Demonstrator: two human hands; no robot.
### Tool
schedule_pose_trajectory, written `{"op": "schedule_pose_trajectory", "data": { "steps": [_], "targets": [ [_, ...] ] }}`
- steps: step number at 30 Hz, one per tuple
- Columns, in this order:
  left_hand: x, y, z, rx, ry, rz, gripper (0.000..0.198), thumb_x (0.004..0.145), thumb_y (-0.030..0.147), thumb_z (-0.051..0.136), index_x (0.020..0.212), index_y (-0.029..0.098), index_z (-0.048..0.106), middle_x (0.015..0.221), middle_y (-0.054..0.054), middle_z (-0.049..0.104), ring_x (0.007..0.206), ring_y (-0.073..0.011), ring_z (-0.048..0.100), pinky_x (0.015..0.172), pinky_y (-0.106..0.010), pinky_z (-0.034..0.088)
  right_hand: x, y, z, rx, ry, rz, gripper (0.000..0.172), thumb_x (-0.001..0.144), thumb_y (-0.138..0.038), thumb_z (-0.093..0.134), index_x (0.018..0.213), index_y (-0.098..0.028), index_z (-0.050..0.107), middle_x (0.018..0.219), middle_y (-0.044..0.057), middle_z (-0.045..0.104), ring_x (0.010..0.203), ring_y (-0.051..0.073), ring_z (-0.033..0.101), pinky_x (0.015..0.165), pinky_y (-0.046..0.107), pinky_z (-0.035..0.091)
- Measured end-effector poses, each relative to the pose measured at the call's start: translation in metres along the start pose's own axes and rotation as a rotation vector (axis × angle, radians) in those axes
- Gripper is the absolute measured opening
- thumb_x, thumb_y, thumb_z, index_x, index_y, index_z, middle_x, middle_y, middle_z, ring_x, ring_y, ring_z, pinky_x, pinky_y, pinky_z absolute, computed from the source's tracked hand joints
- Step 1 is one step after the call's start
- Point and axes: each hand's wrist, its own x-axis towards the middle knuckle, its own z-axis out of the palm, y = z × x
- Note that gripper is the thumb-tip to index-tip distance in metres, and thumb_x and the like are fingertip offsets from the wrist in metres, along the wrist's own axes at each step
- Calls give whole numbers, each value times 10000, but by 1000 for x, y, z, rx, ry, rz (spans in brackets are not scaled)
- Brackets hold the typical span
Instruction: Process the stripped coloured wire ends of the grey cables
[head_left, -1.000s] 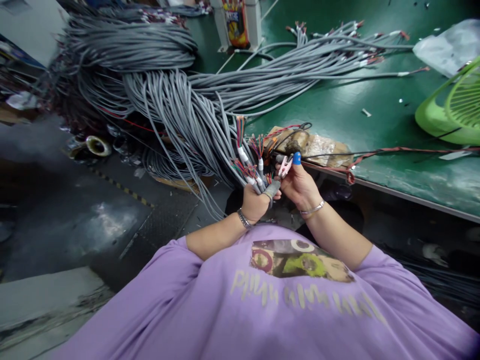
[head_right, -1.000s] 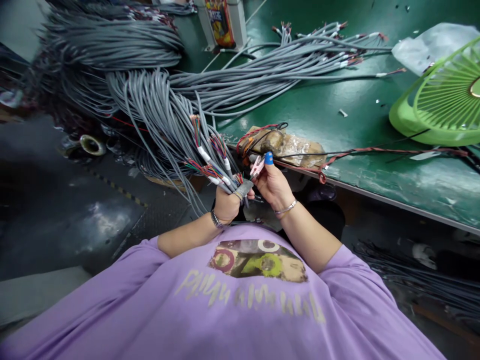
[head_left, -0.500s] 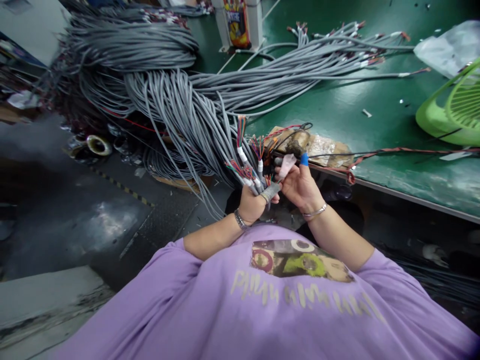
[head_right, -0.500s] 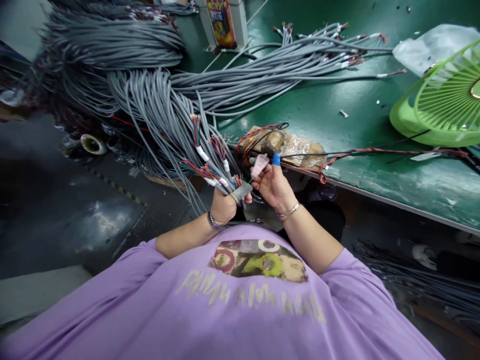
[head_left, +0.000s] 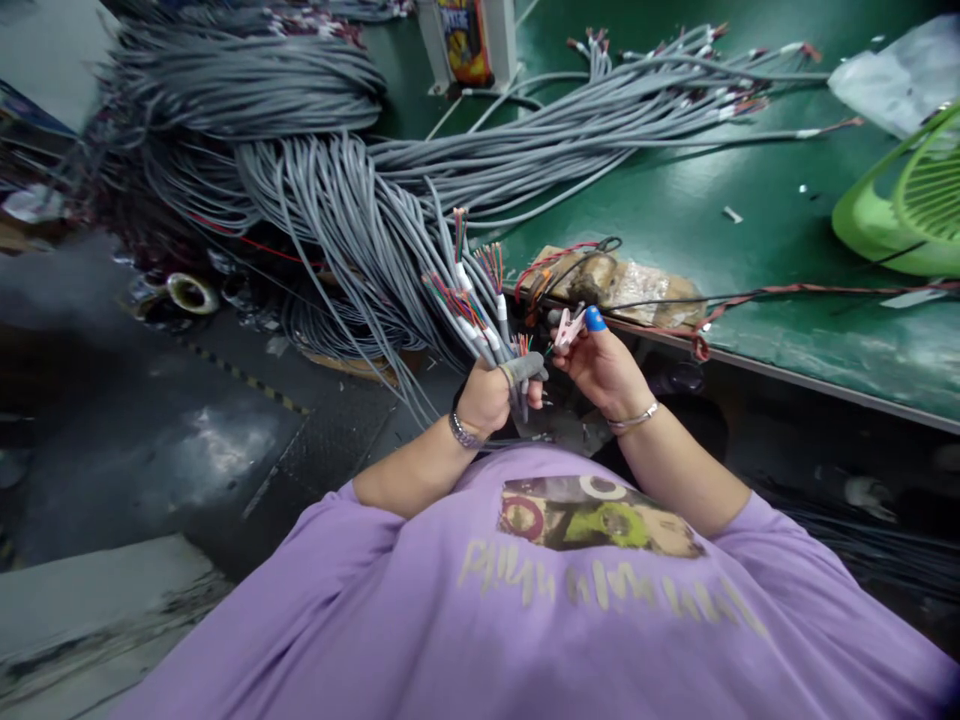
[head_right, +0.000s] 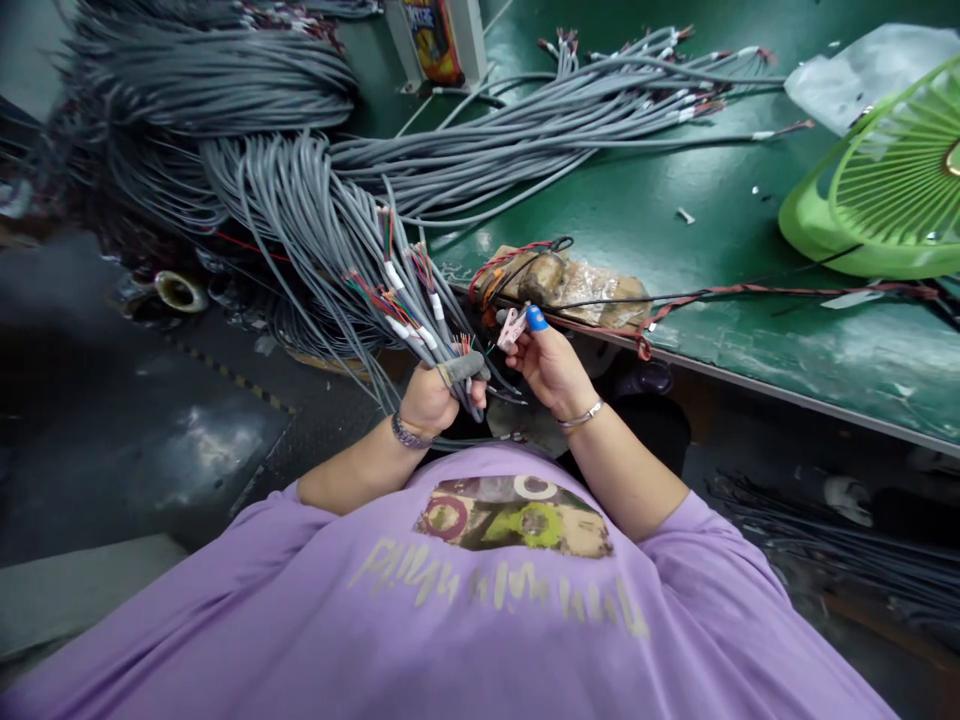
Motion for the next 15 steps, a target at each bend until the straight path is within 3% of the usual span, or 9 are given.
{"op": "schedule_pose_trajectory", "data": {
  "steps": [3,7,15],
  "targets": [
    [1,4,-3,19,-46,-49,399,600,505,827,623,157,633,456,3,573,375,-114,528,398,-252,463,-3,6,-3,-28,-90,0,577,639,-737,769,881,-224,658,760,-6,667,616,112,559,580,250,488],
    [1,3,-4,58,-59,-51,417,592,514,839,615,152,633,472,-3,589,379,-109,532,406,-248,472,-12,16,-8,-30,-271,37,458,624,-519,893,851,-204,649,688,-31,627,602,128,614,631,294,523],
    [-4,-16,-1,89,46,87,437,613,544,842,676,155,653,526,6,631,436,-100,567,465,-238,518,-21,22,-5,-98,-149,26,410,670,-473,880,770,-203,588,565,-57,574,510,129,596,529,273,483]
  ]
}}
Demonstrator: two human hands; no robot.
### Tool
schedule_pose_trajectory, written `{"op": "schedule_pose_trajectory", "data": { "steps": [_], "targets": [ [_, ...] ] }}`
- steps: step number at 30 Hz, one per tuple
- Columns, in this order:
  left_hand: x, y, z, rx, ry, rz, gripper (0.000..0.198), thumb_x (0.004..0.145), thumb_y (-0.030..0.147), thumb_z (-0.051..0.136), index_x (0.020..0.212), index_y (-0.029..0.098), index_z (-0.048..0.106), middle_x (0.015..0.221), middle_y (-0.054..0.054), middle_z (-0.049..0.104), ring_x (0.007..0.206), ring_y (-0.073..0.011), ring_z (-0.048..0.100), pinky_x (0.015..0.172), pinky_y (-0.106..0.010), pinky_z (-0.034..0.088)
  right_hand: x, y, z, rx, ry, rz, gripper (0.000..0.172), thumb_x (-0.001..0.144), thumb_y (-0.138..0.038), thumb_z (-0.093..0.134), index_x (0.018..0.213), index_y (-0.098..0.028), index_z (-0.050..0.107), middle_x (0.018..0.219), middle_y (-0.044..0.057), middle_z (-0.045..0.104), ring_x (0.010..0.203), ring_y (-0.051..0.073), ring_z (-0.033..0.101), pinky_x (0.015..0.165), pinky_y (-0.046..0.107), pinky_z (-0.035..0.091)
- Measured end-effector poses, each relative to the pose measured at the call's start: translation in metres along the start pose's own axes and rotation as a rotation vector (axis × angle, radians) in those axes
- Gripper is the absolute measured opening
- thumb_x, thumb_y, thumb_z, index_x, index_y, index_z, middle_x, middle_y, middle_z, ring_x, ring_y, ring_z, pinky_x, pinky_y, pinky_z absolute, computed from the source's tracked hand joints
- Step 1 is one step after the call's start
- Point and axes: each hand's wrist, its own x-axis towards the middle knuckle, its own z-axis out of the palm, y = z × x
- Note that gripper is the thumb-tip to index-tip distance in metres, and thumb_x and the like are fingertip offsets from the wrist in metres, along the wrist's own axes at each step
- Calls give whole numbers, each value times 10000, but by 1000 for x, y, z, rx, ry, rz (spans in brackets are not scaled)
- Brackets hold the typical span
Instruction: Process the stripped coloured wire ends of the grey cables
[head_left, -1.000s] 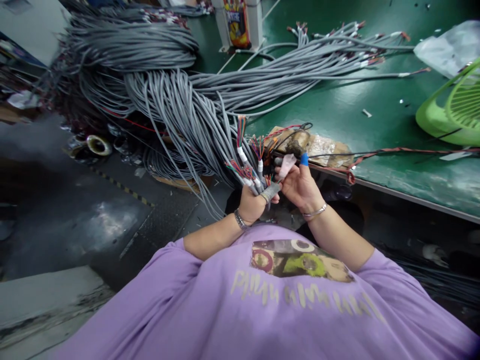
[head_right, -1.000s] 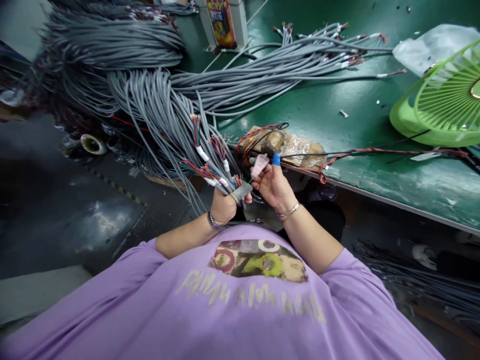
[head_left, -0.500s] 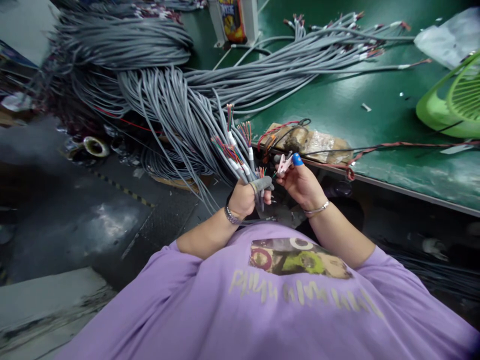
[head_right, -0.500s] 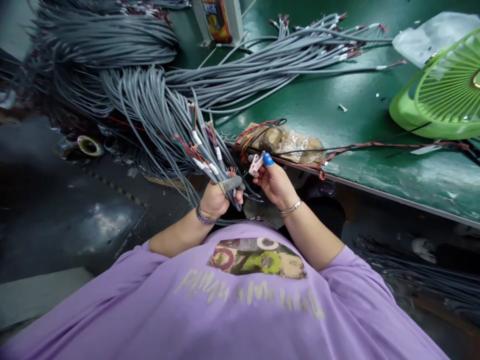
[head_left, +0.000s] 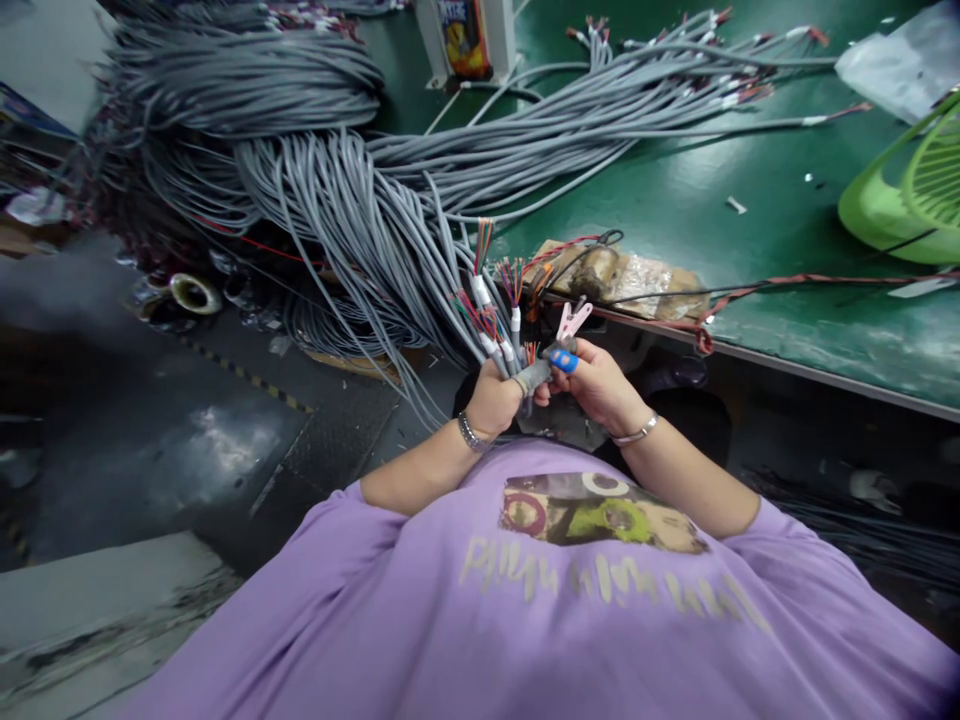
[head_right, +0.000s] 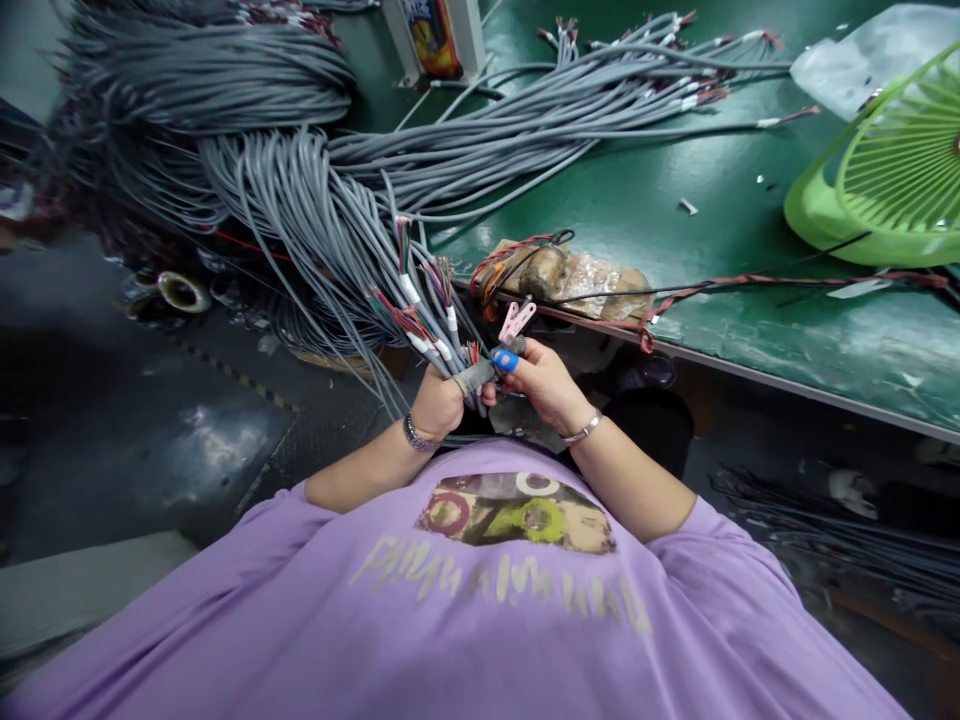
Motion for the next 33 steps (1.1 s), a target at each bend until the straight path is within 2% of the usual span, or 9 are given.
{"op": "schedule_pose_trajectory", "data": {
  "steps": [6,10,17,19,22,24,27,30,33],
  "targets": [
    [-2,-14,-2,45,50,95,419,700,546,805,687,153,660,570,0,665,480,-104,613,502,-228,548,-7,-2,4,-56,81,-75,338,664,-397,901,726,-185,645,586,-49,601,517,82,552,554,232,472],
    [-1,-18,-2,8,121,119,422,713,555,793,737,148,684,606,-10,693,525,-129,663,546,-252,589,-6,2,5,-23,118,-92,360,607,-405,928,737,-180,679,614,-41,635,536,70,542,559,214,472],
    [0,-19,1,-82,165,151,405,665,510,850,783,144,723,671,-27,725,551,-141,687,568,-261,603,-1,2,4,133,55,17,351,626,-364,910,732,-185,627,603,-36,612,571,112,597,543,240,504],
    [1,-18,-1,-116,109,166,376,646,465,876,792,145,742,716,-37,741,591,-147,701,593,-266,611,-1,2,3,168,42,63,356,628,-359,906,740,-182,618,628,-27,625,565,102,576,550,245,520],
    [3,-17,-5,-120,-75,142,331,632,397,900,791,141,764,759,-55,756,624,-147,705,620,-264,612,1,2,2,188,-11,111,332,648,-345,887,728,-173,614,561,-42,570,507,90,517,517,248,518],
    [3,-19,-9,-109,-135,144,301,660,372,889,830,151,775,789,-57,768,643,-144,711,649,-263,614,3,1,1,194,-34,124,305,671,-327,867,734,-170,614,539,-50,543,491,90,505,497,242,506],
    [1,-23,-12,-83,-111,190,327,675,402,877,887,174,779,825,-58,780,725,-180,745,715,-294,624,8,-2,-3,256,19,144,297,753,-416,797,777,-183,615,617,-34,586,512,98,517,502,253,514],
    [0,-24,-11,-22,-86,224,358,672,430,875,914,186,776,846,-60,786,787,-212,761,738,-309,623,14,-10,-5,282,107,130,430,845,-626,646,823,-197,630,707,-5,629,543,105,529,491,244,500],
    [1,-22,-6,-27,-83,253,339,701,435,856,924,193,773,872,-58,790,786,-205,762,746,-309,620,18,-20,-2,233,136,60,528,830,-722,607,827,-196,641,684,0,615,540,103,515,463,223,459]
  ]
}}
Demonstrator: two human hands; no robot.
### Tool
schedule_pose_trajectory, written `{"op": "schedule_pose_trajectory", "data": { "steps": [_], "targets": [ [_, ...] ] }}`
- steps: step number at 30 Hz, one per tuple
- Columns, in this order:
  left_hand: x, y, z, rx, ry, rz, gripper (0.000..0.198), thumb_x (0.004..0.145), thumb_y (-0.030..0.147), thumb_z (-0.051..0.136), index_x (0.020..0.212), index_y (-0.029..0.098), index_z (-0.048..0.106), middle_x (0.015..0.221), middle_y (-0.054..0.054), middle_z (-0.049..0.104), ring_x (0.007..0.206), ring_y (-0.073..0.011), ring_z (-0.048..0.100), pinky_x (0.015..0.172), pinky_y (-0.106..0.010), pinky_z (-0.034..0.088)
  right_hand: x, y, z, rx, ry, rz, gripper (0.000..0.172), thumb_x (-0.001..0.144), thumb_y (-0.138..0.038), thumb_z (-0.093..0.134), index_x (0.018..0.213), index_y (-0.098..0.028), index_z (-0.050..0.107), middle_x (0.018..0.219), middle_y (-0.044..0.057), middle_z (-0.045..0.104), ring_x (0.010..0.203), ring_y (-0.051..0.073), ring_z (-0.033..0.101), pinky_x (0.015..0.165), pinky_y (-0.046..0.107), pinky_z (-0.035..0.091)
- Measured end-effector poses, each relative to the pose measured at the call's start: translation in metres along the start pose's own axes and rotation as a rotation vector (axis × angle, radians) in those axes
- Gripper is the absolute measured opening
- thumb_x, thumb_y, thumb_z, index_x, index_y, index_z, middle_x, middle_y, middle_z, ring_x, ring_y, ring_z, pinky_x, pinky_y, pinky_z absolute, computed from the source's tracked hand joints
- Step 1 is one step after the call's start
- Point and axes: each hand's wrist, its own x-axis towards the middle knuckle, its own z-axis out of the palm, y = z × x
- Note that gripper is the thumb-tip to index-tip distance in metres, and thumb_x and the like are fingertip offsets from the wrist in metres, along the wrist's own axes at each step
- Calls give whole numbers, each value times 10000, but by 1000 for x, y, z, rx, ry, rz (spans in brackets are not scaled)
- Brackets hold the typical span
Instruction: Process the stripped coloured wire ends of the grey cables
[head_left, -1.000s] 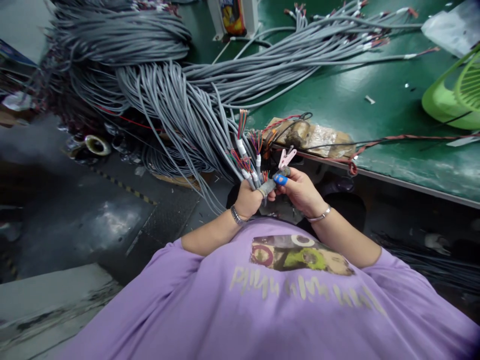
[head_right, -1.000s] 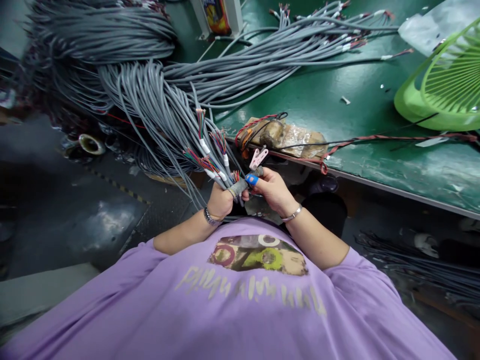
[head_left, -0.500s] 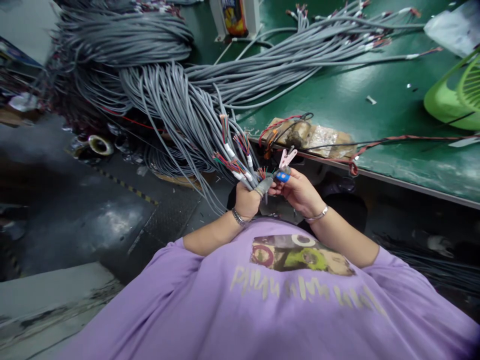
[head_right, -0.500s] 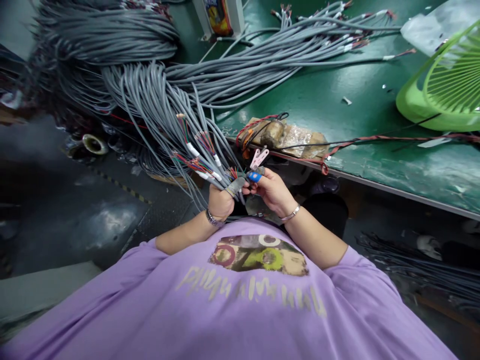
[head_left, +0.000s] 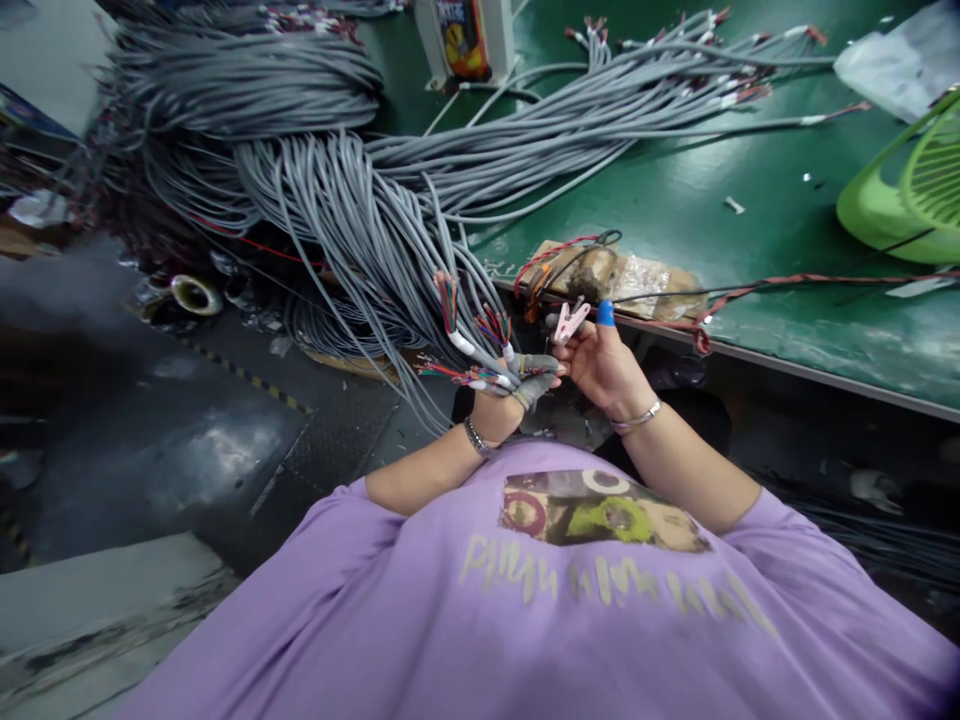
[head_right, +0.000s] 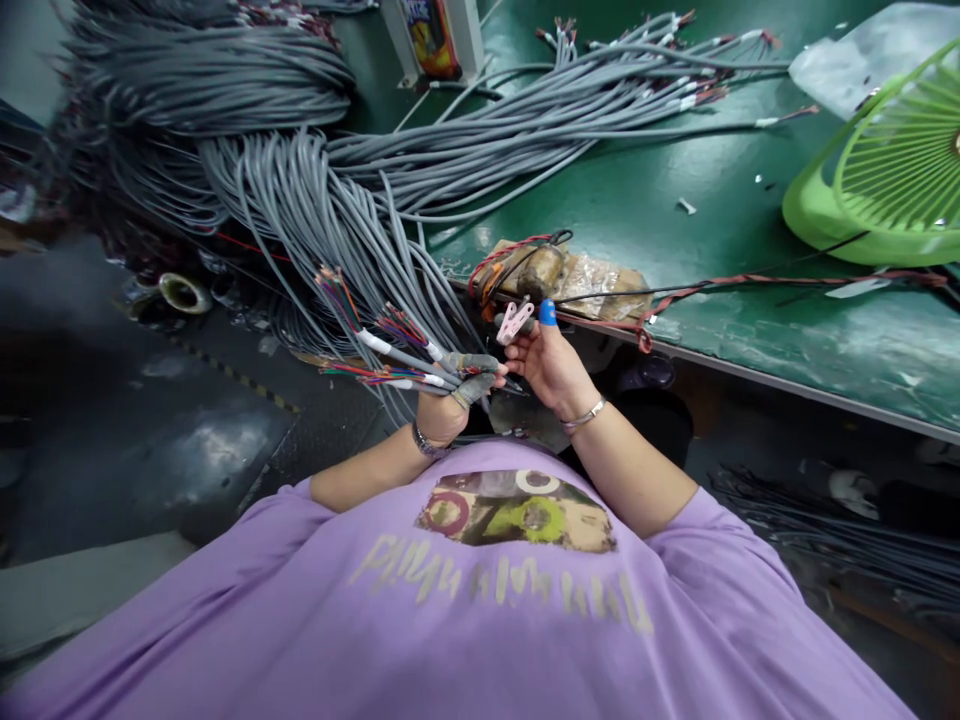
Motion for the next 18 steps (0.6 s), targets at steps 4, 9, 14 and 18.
{"op": "schedule_pose_trajectory", "data": {
  "steps": [4,9,14,18],
  "targets": [
    [7,3,8,-39,24,16,325,705,430,856,907,189,775,883,-61,791,758,-187,758,728,-291,617,3,-5,11,-21,-25,-24,536,827,-721,621,848,-186,646,604,-21,567,471,97,466,417,232,416],
    [10,6,12,-56,28,-5,335,690,428,865,902,184,776,856,-58,791,693,-167,746,639,-252,604,7,-4,13,46,-54,61,576,814,-752,604,901,-183,635,646,-14,619,416,81,418,353,233,371],
    [10,7,12,-72,9,-24,345,673,421,876,895,178,774,836,-54,787,615,-138,719,587,-227,590,16,4,10,106,-48,71,566,772,-754,652,861,-197,611,631,-26,604,396,74,414,327,222,335],
    [11,7,14,-55,20,-58,350,656,420,884,859,162,763,803,-49,779,576,-119,695,556,-210,571,20,8,10,157,46,23,509,768,-692,712,853,-199,616,695,-9,652,466,92,499,376,226,402]
  ]
}}
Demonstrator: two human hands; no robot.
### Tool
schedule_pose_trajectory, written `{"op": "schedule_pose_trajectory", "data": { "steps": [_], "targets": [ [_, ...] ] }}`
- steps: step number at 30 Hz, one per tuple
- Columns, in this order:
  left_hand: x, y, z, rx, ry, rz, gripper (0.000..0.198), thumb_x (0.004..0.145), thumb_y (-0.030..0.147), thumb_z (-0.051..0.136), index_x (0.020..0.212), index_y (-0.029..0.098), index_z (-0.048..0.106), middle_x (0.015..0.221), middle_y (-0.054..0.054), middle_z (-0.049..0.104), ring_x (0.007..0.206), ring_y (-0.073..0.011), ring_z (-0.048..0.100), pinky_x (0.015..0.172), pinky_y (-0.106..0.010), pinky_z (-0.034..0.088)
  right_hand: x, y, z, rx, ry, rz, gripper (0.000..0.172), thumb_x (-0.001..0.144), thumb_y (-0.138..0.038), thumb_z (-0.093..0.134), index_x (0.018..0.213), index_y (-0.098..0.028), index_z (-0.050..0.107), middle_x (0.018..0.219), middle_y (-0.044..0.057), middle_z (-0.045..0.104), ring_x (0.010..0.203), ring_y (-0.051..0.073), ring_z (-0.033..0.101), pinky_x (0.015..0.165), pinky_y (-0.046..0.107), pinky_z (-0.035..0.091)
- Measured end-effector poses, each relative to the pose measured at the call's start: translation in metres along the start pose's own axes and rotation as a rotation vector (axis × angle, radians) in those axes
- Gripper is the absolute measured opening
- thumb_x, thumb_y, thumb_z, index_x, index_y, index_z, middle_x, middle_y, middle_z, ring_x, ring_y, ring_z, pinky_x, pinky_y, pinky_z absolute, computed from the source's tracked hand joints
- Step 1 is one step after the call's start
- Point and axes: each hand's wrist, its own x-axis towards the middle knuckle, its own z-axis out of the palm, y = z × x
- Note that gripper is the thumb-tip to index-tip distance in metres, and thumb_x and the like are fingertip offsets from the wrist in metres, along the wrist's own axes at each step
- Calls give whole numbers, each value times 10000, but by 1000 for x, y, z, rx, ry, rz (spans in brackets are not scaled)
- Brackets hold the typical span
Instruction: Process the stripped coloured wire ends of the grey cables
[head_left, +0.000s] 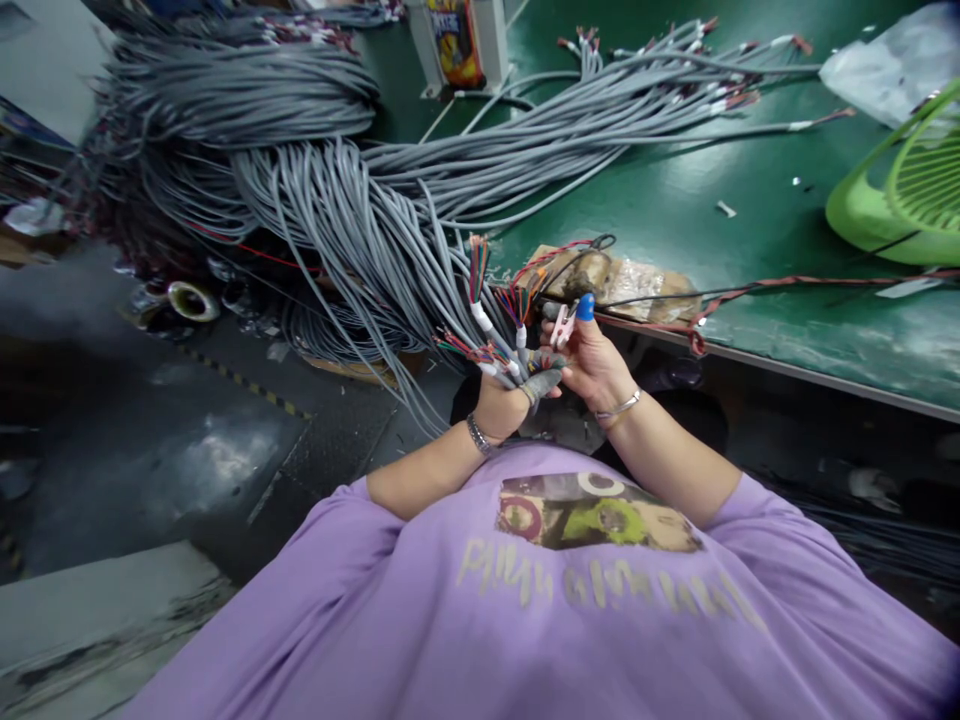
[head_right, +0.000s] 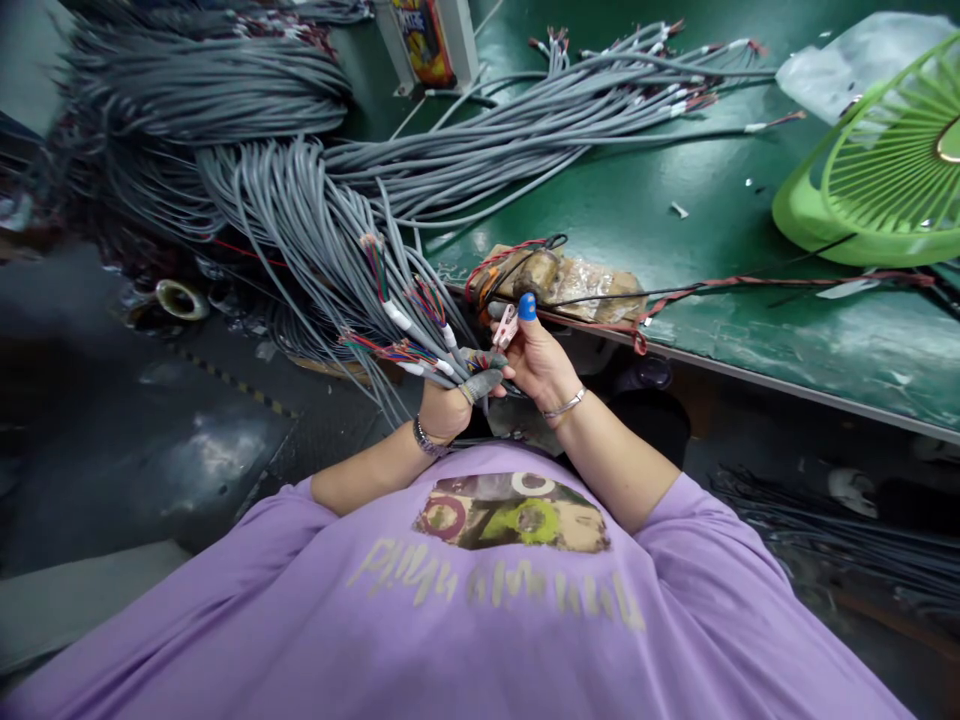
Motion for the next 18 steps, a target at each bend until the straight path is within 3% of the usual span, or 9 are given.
{"op": "schedule_pose_trajectory", "data": {
  "steps": [7,11,18],
  "targets": [
    [-3,-1,-3,15,18,-4,354,658,432,876,864,166,765,807,-51,782,554,-111,680,551,-215,566,-6,-1,-2,1,-61,15,570,765,-775,636,865,-214,635,743,3,662,570,114,547,378,209,367],
    [-10,-1,-12,52,-25,-21,361,668,441,869,878,165,771,826,-65,786,571,-127,691,545,-225,559,-11,-2,-12,-65,-63,-15,583,785,-813,563,818,-236,636,728,2,660,593,127,557,442,226,425],
    [-11,-3,-23,-51,-108,-99,420,697,491,849,944,160,769,873,-100,788,812,-226,766,720,-308,616,-27,-10,-37,-152,-11,-3,449,765,-661,726,760,-222,631,719,-18,658,621,98,587,568,213,490]
  ]
}}
